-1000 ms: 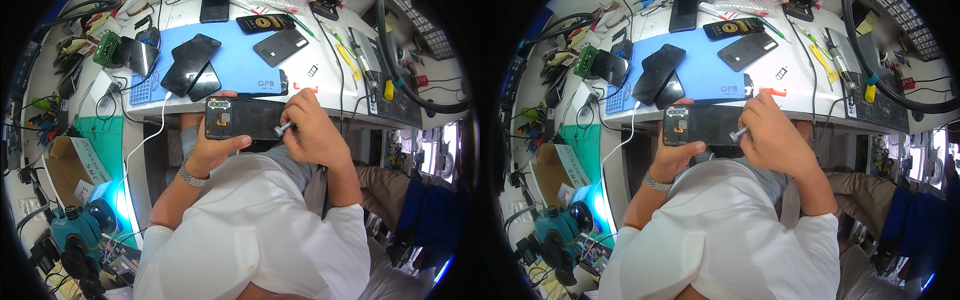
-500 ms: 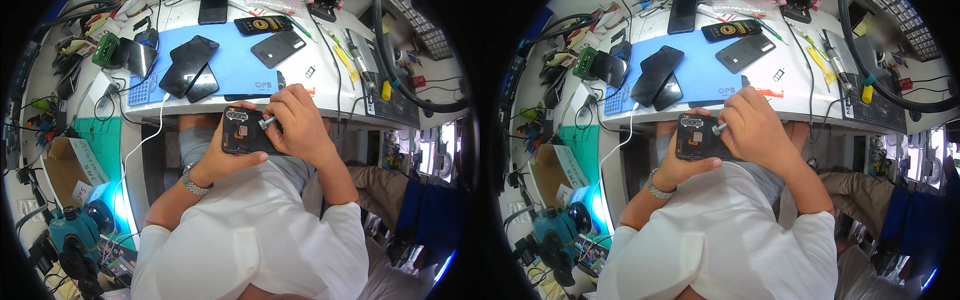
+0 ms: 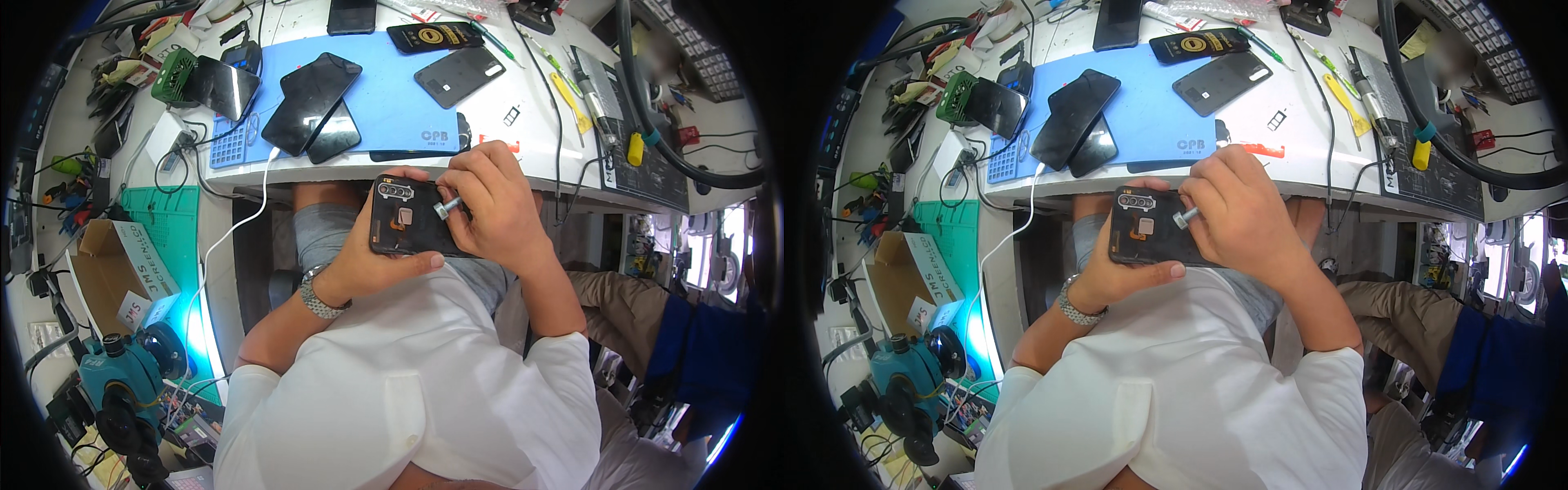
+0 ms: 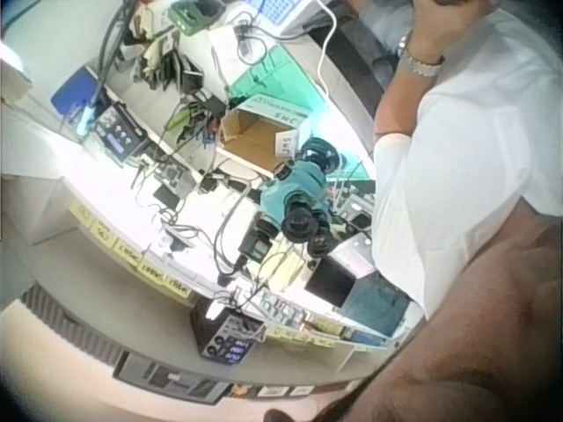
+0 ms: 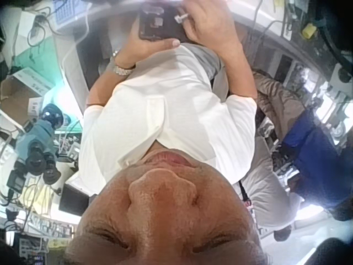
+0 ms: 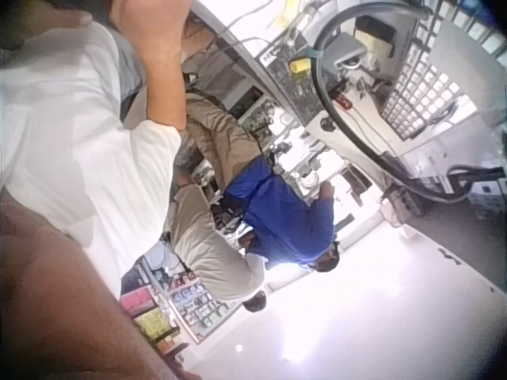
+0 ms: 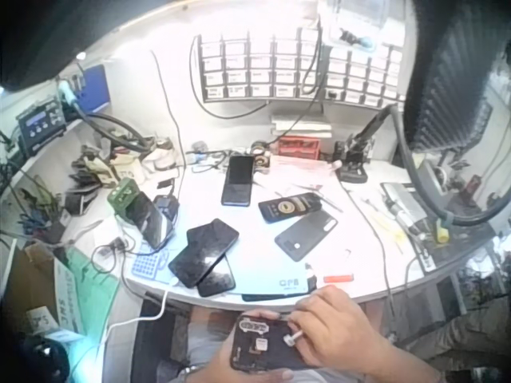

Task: The person disassembles and reassembles smartphones at a workbench. They remove back covers, disconnect internal components, and use a screwdriver to secure parts. The person handles multiple phones and tools throughout the clip.

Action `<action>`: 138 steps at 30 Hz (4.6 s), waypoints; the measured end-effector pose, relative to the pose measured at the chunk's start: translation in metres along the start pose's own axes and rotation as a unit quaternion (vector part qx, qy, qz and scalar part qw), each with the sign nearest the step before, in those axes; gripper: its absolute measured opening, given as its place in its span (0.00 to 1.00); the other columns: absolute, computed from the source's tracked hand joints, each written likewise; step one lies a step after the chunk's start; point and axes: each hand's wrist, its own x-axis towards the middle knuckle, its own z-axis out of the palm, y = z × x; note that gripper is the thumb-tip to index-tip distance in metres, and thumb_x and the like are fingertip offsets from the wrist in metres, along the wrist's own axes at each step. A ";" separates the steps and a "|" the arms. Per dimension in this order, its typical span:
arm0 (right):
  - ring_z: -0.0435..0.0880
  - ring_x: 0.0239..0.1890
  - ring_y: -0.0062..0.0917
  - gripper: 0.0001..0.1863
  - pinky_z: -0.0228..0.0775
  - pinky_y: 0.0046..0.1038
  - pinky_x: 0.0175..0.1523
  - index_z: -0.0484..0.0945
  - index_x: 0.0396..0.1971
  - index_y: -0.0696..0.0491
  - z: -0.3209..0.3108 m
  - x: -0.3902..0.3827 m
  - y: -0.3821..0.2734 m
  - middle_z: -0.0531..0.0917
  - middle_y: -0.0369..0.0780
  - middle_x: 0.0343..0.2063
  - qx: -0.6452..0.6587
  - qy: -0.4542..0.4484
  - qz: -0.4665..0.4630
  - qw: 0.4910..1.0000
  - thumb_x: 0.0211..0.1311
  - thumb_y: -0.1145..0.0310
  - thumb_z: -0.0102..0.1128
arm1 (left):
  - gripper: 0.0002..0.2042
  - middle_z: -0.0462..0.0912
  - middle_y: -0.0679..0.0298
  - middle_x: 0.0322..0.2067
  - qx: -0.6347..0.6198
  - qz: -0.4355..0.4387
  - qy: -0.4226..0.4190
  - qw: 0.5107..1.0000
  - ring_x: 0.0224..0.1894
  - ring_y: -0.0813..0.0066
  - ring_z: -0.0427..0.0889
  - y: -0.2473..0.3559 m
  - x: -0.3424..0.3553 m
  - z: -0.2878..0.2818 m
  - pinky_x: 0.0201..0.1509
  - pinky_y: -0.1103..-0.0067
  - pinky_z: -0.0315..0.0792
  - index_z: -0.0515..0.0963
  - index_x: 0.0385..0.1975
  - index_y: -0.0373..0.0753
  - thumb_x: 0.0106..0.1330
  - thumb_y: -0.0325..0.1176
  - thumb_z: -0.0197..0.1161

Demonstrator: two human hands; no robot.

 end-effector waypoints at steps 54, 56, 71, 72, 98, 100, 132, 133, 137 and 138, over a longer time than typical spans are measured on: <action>0.76 0.57 0.45 0.14 0.75 0.41 0.58 0.83 0.33 0.55 -0.007 -0.003 0.002 0.81 0.42 0.59 0.056 -0.058 0.042 0.996 0.42 0.84 0.67 | 0.46 0.72 0.61 0.61 0.028 0.014 0.008 0.999 0.64 0.77 0.75 -0.004 -0.003 -0.004 0.66 0.76 0.76 0.58 0.72 0.39 0.55 0.22 0.81; 0.77 0.56 0.45 0.14 0.75 0.42 0.59 0.82 0.34 0.56 -0.005 -0.003 0.000 0.81 0.42 0.59 0.044 -0.050 0.036 0.997 0.43 0.83 0.68 | 0.46 0.71 0.61 0.61 0.013 0.014 0.015 1.000 0.64 0.77 0.75 -0.005 -0.003 -0.003 0.66 0.76 0.76 0.58 0.72 0.38 0.56 0.22 0.81; 0.80 0.52 0.40 0.14 0.75 0.41 0.58 0.82 0.37 0.57 0.006 -0.007 0.000 0.83 0.41 0.57 -0.025 0.013 0.000 1.000 0.49 0.77 0.73 | 0.45 0.73 0.59 0.62 -0.019 0.021 0.007 1.000 0.66 0.75 0.75 -0.008 -0.001 0.001 0.69 0.74 0.76 0.56 0.72 0.39 0.58 0.20 0.79; 0.80 0.52 0.40 0.14 0.75 0.41 0.58 0.82 0.37 0.57 0.005 -0.007 0.000 0.83 0.41 0.57 -0.024 0.012 -0.001 1.000 0.49 0.77 0.73 | 0.45 0.73 0.59 0.62 -0.020 0.025 0.007 0.999 0.66 0.75 0.75 -0.009 -0.001 0.001 0.69 0.74 0.75 0.56 0.72 0.39 0.58 0.20 0.79; 0.79 0.49 0.42 0.11 0.76 0.38 0.53 0.81 0.29 0.54 0.012 -0.014 0.015 0.84 0.42 0.51 0.099 0.042 0.071 0.992 0.42 0.74 0.71 | 0.45 0.73 0.55 0.63 0.065 0.002 0.004 0.998 0.67 0.67 0.76 -0.004 0.000 0.014 0.72 0.69 0.75 0.56 0.72 0.39 0.57 0.19 0.78; 0.78 0.50 0.40 0.11 0.76 0.37 0.53 0.82 0.31 0.54 0.012 -0.018 0.018 0.84 0.41 0.50 0.128 0.037 0.093 0.987 0.43 0.75 0.71 | 0.45 0.74 0.55 0.63 0.051 -0.007 0.016 0.999 0.67 0.68 0.76 -0.003 0.000 0.013 0.71 0.69 0.75 0.56 0.72 0.39 0.57 0.19 0.78; 0.71 0.28 0.22 0.12 0.66 0.26 0.34 0.86 0.39 0.49 -0.294 -0.123 0.426 0.76 0.33 0.34 0.198 0.302 0.643 0.676 0.58 0.60 0.74 | 0.48 0.77 0.51 0.60 -0.223 -0.046 0.081 0.970 0.64 0.54 0.81 -0.009 -0.004 0.011 0.60 0.66 0.85 0.59 0.76 0.45 0.52 0.11 0.69; 0.76 0.24 0.23 0.12 0.69 0.27 0.29 0.86 0.37 0.51 -0.297 -0.128 0.430 0.79 0.34 0.30 0.196 0.314 0.632 0.680 0.57 0.62 0.74 | 0.48 0.76 0.51 0.61 -0.216 -0.050 0.074 0.972 0.64 0.54 0.81 -0.010 -0.003 0.010 0.60 0.67 0.85 0.59 0.75 0.46 0.52 0.12 0.70; 0.77 0.16 0.22 0.09 0.64 0.26 0.19 0.84 0.28 0.51 -0.296 -0.136 0.450 0.80 0.34 0.21 0.184 0.350 0.587 0.706 0.53 0.65 0.76 | 0.47 0.78 0.52 0.59 -0.218 -0.056 0.078 0.971 0.62 0.56 0.82 -0.007 0.000 0.017 0.60 0.67 0.85 0.59 0.75 0.44 0.52 0.12 0.71; 0.77 0.30 0.29 0.13 0.66 0.33 0.32 0.85 0.37 0.52 -0.297 -0.136 0.455 0.80 0.38 0.35 0.171 0.332 0.601 0.706 0.52 0.64 0.75 | 0.47 0.78 0.54 0.58 -0.215 -0.060 0.081 0.971 0.61 0.58 0.83 -0.004 0.002 0.020 0.59 0.67 0.85 0.58 0.74 0.43 0.52 0.12 0.71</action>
